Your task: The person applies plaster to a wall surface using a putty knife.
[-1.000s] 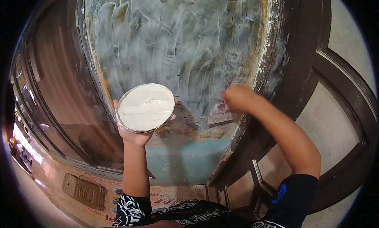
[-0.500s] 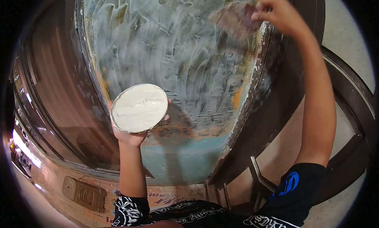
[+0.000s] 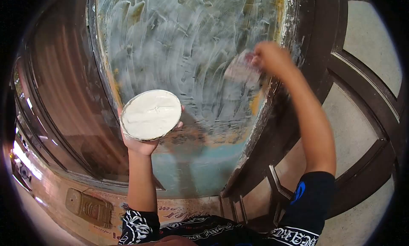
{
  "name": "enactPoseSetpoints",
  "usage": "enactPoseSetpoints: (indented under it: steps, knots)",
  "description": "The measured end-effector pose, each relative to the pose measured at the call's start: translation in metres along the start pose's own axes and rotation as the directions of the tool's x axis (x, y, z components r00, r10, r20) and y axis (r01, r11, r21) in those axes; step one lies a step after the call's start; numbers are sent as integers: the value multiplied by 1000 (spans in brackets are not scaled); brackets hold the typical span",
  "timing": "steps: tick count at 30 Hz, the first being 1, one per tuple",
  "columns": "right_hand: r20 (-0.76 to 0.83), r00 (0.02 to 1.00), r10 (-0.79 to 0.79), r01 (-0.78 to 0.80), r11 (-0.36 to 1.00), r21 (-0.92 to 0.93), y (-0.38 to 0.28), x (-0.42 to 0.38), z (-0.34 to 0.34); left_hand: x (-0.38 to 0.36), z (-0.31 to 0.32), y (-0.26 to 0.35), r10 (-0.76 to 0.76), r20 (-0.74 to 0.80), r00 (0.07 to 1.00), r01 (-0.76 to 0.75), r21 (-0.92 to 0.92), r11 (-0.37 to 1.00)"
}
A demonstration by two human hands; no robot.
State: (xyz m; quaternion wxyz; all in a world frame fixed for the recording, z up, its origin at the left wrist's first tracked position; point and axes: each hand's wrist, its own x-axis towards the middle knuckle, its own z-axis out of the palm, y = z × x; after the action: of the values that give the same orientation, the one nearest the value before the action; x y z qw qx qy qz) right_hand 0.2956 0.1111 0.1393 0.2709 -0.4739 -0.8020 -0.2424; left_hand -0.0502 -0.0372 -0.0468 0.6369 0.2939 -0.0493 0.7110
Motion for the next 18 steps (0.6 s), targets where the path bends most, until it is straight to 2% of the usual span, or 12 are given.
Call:
enactPoseSetpoints:
  steps: [1, 2, 6, 8, 9, 10, 11, 12, 13, 14, 15, 18]
  knots:
    - [-133, 990, -52, 52, 999, -5, 20, 17, -19, -1, 0, 1, -4, -1, 1000, 4, 10, 1000]
    - [-127, 992, 2, 5, 998, 57, 15, 21, -55, -3, 0, 3, -6, -1, 1000, 6, 21, 1000]
    - [-273, 961, -48, 138, 936, 323, 45, 36, -92, -15, 2, 4, 2, -52, 999, -4, -24, 1000]
    - [-115, 993, -3, 83, 713, 696, -4, 5, -82, -20, -6, 3, -54, 5, 999, 54, -8, 998]
    - [17, 999, -27, 2, 573, 819, -26, -10, -72, -23, -15, 0, -73, 62, 995, 85, -221, 972]
    - [144, 987, -73, -101, 418, 903, -48, -24, -55, -25, -12, -2, -105, -17, 994, 105, -26, 994]
    - [216, 976, -34, -195, 311, 930, -76, -40, -32, -28, -15, -5, -121, -13, 993, 120, -26, 992]
    - [315, 932, -177, -262, 270, 927, -96, -51, -16, -30, -18, -10, -138, -6, 990, 138, -26, 990]
    - [380, 877, -295, -368, 98, 925, -115, -60, 8, -33, -16, -14, -135, -10, 991, 135, -24, 991]
    - [467, 860, -207, -453, 115, 884, -140, -72, 24, -35, -14, -18, -146, -41, 988, 144, -63, 988]
    - [502, 826, -256, -501, 74, 863, -155, -78, 45, -39, -12, -21, -160, -73, 984, 153, -101, 983]
    - [592, 746, -305, -619, 10, 785, -181, -90, 90, -54, -22, -22, -236, 190, 953, 271, -187, 944]
